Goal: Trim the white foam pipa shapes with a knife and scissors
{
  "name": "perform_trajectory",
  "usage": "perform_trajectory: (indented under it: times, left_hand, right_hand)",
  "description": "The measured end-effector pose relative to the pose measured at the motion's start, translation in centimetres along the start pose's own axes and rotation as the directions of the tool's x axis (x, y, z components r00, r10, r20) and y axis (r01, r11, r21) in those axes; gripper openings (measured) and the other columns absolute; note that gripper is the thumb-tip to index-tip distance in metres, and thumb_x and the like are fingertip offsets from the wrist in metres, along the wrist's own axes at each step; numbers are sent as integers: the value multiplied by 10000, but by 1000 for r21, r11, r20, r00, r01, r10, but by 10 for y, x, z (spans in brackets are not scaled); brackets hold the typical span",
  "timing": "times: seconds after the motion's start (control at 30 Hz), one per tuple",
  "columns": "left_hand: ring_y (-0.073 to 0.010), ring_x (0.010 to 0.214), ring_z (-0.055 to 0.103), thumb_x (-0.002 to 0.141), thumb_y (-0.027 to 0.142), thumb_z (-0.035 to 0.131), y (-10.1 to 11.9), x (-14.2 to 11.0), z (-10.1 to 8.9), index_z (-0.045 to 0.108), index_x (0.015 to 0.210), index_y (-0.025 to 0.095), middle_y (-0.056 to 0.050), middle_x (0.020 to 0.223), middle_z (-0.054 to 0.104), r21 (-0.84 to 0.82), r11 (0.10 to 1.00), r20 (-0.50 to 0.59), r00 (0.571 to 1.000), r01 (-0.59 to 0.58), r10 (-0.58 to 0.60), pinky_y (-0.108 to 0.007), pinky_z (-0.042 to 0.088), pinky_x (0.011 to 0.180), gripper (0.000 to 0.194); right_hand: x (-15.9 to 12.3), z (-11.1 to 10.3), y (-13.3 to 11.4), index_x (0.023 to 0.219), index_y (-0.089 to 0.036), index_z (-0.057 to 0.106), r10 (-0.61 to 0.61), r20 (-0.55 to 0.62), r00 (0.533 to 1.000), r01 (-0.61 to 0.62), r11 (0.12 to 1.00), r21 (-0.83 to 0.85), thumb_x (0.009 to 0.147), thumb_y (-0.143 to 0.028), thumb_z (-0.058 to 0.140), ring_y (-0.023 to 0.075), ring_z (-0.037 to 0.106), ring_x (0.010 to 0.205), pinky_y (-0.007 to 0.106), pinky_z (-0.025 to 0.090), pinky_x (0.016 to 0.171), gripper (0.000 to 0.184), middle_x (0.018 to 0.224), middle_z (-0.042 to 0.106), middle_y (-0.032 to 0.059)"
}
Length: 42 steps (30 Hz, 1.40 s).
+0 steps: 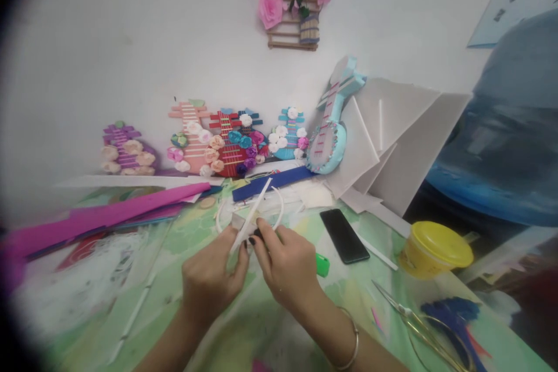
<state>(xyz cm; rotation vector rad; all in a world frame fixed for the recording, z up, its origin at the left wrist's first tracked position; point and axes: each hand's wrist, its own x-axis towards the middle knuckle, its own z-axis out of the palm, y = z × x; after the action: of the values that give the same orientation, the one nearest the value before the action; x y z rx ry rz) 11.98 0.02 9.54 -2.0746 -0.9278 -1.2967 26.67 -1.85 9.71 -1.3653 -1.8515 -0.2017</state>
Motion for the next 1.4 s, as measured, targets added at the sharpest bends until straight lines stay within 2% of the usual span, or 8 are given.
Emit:
perform_trajectory:
  times: [0.1,0.2,0.53,0.73,0.9,1.1,1.27,1.4]
  left_hand:
    - [-196,730,675,745,106,610,2,1,1,586,931,69,-118,758,698,18,1000,-57,998,-10,11,-243,516,661,191]
    - [-168,663,667,769,97,578,3,1,0,574,929,78,-92,702,682,-33,998,-60,997,-54,52,-227,512,639,161]
    - [-182,720,663,725,147,655,3,1,-6,586,891,103,-91,730,683,35,990,-97,986,-133,136,-264,514,718,185]
    - [-194,674,659,704,122,673,3,0,-7,601,854,83,-103,680,681,62,987,-159,975,-145,153,-274,505,653,170]
    - [-196,753,670,691,114,680,4,4,-13,628,883,103,-91,711,697,67,989,-178,974,-129,139,-257,507,703,199]
    - [-158,733,672,655,76,707,-8,15,-35,624,1070,95,-79,760,719,207,972,-165,975,-110,146,-224,498,750,424]
    - [-156,731,672,634,65,719,-17,15,-33,639,1041,105,-68,785,722,197,972,-196,967,-127,166,-229,496,758,417]
    - [-172,761,672,621,60,725,-14,11,-20,640,1004,92,-85,816,718,115,982,-158,973,-152,169,-247,501,754,394]
  right_hand:
    - [-4,3,-3,1176,-173,565,-33,-1,999,33,999,-4,910,-302,417,142,560,670,243,375,601,331,766,614,57]
    - [-5,3,-5,1174,-172,558,-41,-3,999,40,998,-47,909,-294,410,147,538,659,253,353,583,327,734,590,49]
    - [-2,-14,-11,1169,-156,513,-67,99,993,71,997,-37,904,-274,336,166,476,654,281,322,573,340,745,533,52]
    - [-4,-13,-13,1145,-141,510,-94,73,993,97,995,-38,899,-263,342,175,475,664,288,334,582,322,763,532,62]
    - [-4,-13,-15,1174,-154,511,-97,57,994,100,994,-52,905,-263,349,172,498,654,280,354,579,333,748,550,58]
    - [9,-16,12,1152,-184,544,70,-1,998,-70,996,-57,916,-287,342,167,593,735,256,416,636,327,835,632,63]
    - [18,-20,29,1043,-205,559,174,4,985,-174,982,73,912,-284,365,174,593,779,260,398,649,248,891,649,39]
    - [14,-22,14,991,-195,555,106,81,991,-125,950,285,915,-279,359,153,568,736,248,395,642,227,821,626,27]
